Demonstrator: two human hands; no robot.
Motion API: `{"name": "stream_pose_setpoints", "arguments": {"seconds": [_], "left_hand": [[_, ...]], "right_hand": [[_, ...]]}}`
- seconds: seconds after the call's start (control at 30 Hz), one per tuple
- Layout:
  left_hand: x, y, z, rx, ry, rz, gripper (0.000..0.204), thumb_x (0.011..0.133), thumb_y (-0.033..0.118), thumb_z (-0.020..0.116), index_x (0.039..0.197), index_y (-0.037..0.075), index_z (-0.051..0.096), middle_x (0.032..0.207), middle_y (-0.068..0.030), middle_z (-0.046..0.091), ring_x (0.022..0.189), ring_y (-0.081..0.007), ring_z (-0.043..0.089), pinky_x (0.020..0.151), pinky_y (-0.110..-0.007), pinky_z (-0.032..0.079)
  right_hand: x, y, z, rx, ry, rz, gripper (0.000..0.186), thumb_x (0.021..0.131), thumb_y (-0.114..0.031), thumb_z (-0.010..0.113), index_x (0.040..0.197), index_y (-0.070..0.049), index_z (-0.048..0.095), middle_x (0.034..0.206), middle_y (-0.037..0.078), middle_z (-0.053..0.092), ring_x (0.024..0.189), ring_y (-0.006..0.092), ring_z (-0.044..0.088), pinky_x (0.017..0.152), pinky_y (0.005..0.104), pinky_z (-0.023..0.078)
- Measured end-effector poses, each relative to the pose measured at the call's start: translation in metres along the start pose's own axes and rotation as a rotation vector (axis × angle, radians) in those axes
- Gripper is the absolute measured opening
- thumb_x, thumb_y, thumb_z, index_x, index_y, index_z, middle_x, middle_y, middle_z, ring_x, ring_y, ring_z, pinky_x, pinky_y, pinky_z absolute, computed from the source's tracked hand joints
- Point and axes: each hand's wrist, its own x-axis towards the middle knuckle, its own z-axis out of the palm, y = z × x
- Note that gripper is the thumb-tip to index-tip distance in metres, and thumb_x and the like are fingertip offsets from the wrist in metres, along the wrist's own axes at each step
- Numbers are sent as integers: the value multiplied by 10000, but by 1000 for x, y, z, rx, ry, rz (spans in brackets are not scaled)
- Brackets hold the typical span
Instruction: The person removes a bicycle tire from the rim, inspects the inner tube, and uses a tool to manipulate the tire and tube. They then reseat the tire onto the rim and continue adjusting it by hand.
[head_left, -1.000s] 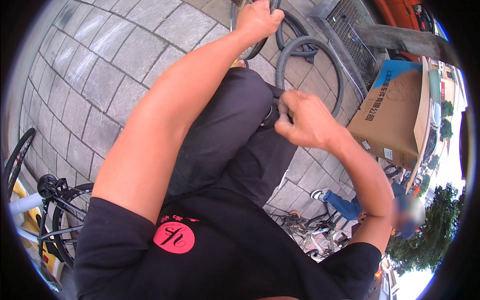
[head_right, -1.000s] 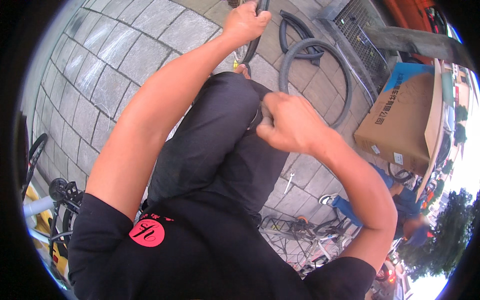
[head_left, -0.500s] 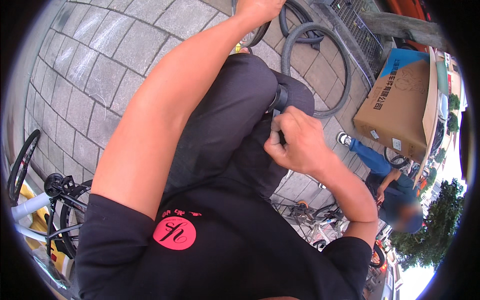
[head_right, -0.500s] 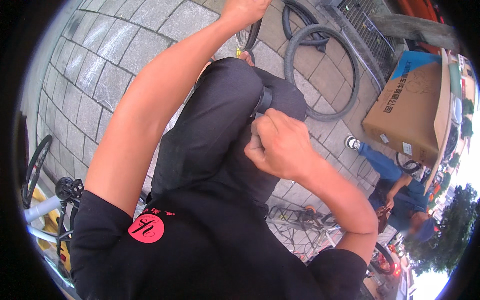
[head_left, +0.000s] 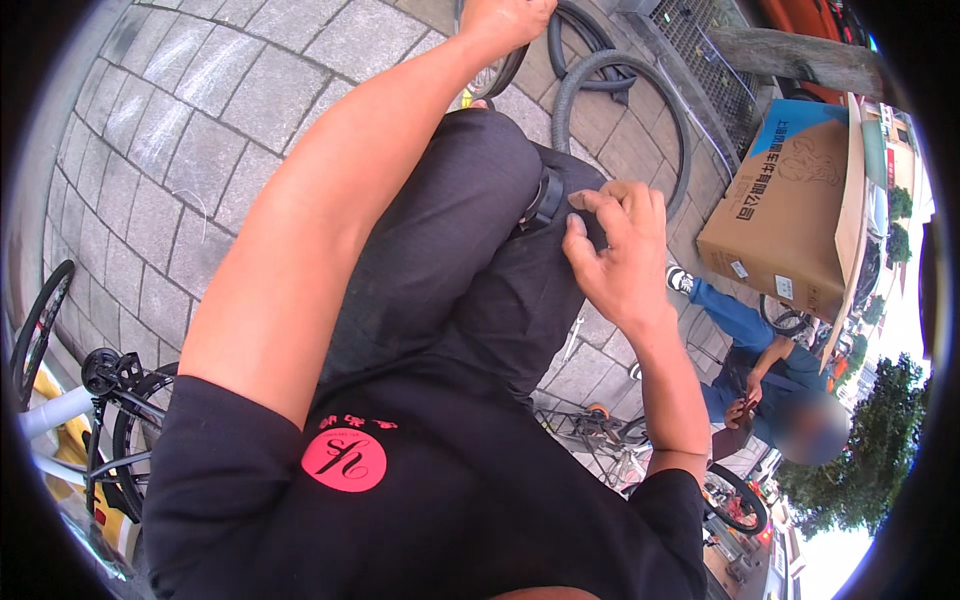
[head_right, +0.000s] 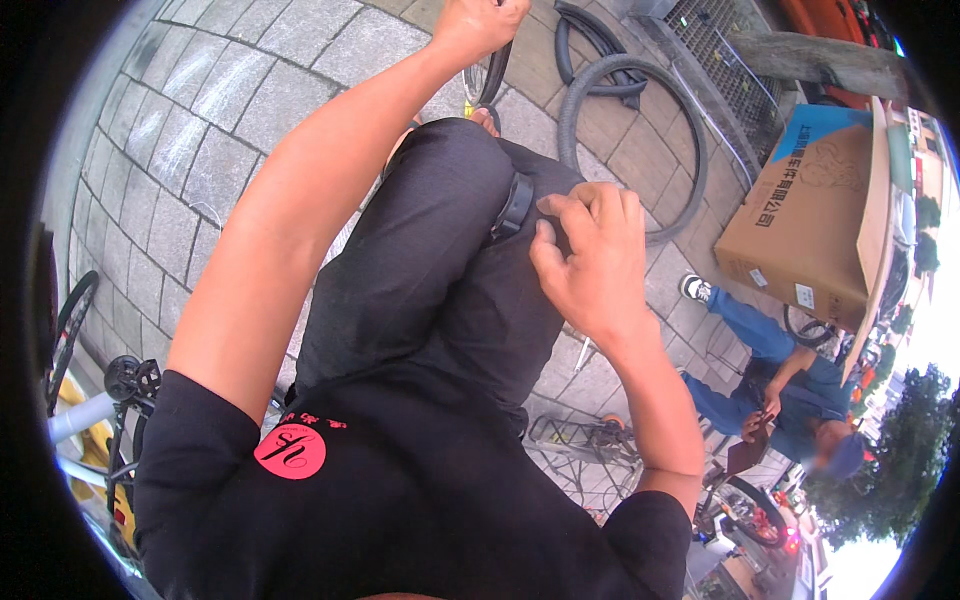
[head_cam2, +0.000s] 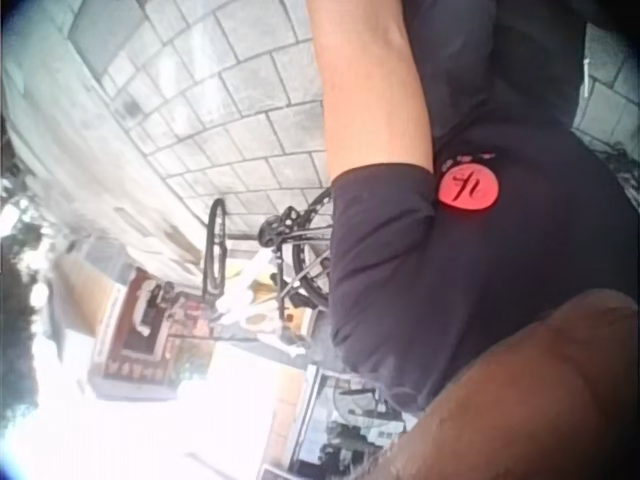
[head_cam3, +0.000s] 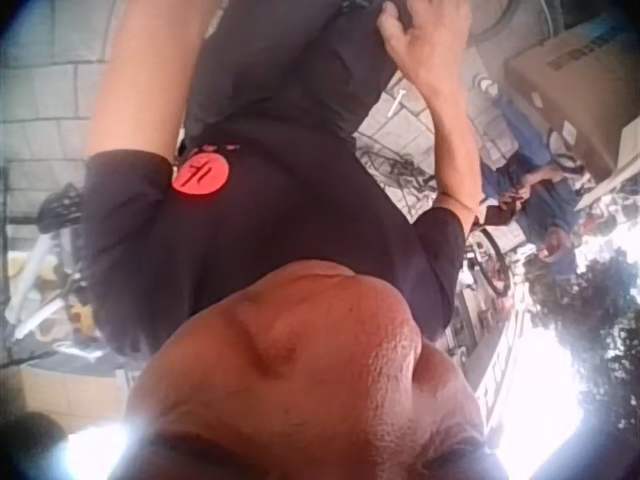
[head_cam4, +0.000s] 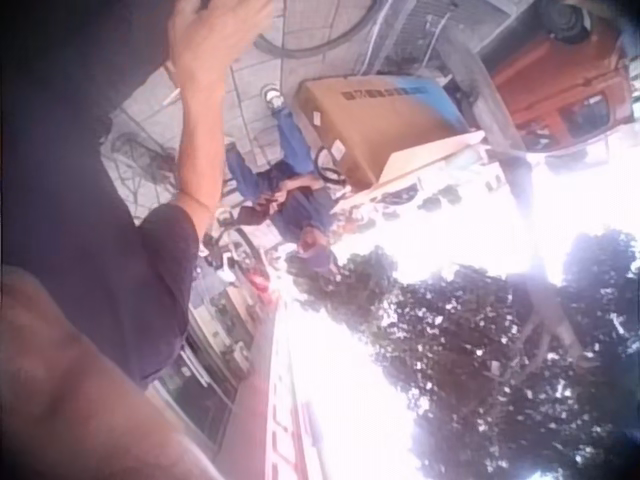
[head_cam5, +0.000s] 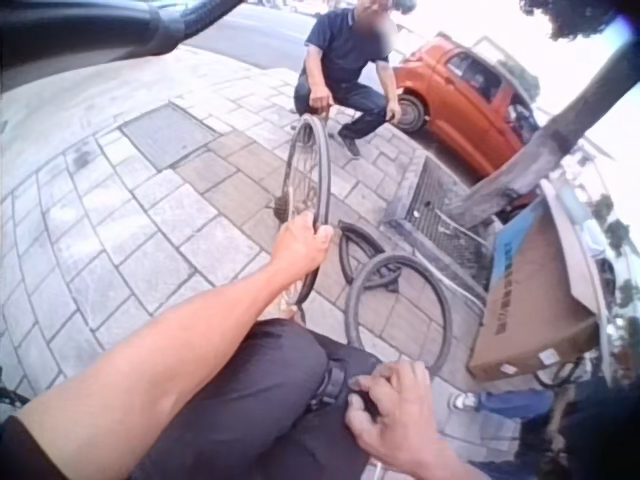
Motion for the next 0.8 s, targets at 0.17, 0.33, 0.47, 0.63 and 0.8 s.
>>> {"name": "stream_pose_setpoints", "arguments": {"seconds": [0.17,0.33,0.47,0.63,0.8], "left_hand": [[4,-5,4,-34,-41,-16,436,919,377,569,1017,-37,664,991,-334,698,959,-515,678,878,-567,547],[3,-5,3,-25,-49,-29,451,916,385,570,1035,-39,666,1007,-335,699,970,-521,674,891,-568,544],[-2,4,-2,-48,-70,-68,470,918,394,562,1044,-47,665,1030,-348,689,994,-532,661,925,-567,530],[2,-5,2,-90,-77,-41,468,862,416,603,944,-37,691,959,-321,712,966,-502,687,893,-539,550],[2,-6,-1,-65,-95,-93,442,886,394,587,1079,14,704,1001,-294,717,1003,-477,690,882,-526,548]], "right_hand": [[5,-9,-3,41,-111,-102,397,793,-112,775,1183,-99,701,1222,124,618,1188,356,559,1030,473,438],[4,-16,4,-31,-161,-63,560,789,-162,810,1301,-56,610,1342,137,602,1321,381,515,1115,502,394],[7,-20,13,-96,-162,-3,618,787,-170,816,1336,-52,559,1354,173,597,1344,402,509,1177,539,337],[24,-7,12,-1,-217,-63,584,775,-182,816,1289,-57,569,1315,199,607,1328,395,533,1211,559,297],[38,7,11,338,-226,-2,617,749,-186,798,1298,-34,559,1269,209,594,1278,382,561,1162,523,389]]}}
